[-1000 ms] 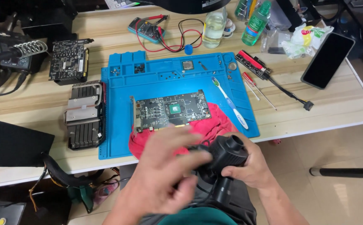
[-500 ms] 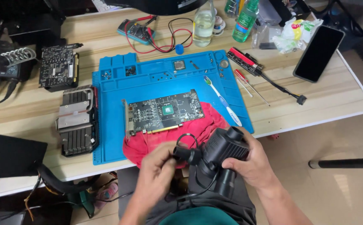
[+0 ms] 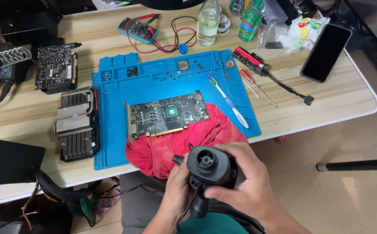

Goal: Cleaning a graphics card circuit board using a handheld electric air blower on a repair bench.

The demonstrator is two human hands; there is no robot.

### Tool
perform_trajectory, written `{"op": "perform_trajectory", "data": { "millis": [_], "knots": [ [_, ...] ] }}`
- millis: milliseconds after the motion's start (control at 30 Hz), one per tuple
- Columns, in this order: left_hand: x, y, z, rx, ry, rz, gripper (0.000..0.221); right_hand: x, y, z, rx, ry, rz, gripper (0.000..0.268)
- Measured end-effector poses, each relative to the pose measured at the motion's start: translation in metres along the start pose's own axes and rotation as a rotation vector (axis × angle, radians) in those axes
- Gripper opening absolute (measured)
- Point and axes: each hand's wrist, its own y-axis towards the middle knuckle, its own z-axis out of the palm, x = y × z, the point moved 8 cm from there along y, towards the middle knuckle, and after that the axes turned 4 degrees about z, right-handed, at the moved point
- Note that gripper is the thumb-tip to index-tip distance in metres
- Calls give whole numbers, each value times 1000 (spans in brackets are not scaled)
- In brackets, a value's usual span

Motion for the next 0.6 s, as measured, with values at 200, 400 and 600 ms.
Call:
{"op": "perform_trajectory", "data": {
  "millis": [200, 400, 600],
  "knots": [
    [-8, 0, -4, -59, -6, -30, 30, 0, -12, -7, -11, 380, -12, 99],
    [-17, 8, 3, -116, -3, -79, 29, 0, -9, 2, 71, 291, 60, 96],
    [-19, 12, 11, -180, -6, -116, 28, 14, -26, -1, -174, 56, -241, 75]
  ]
}}
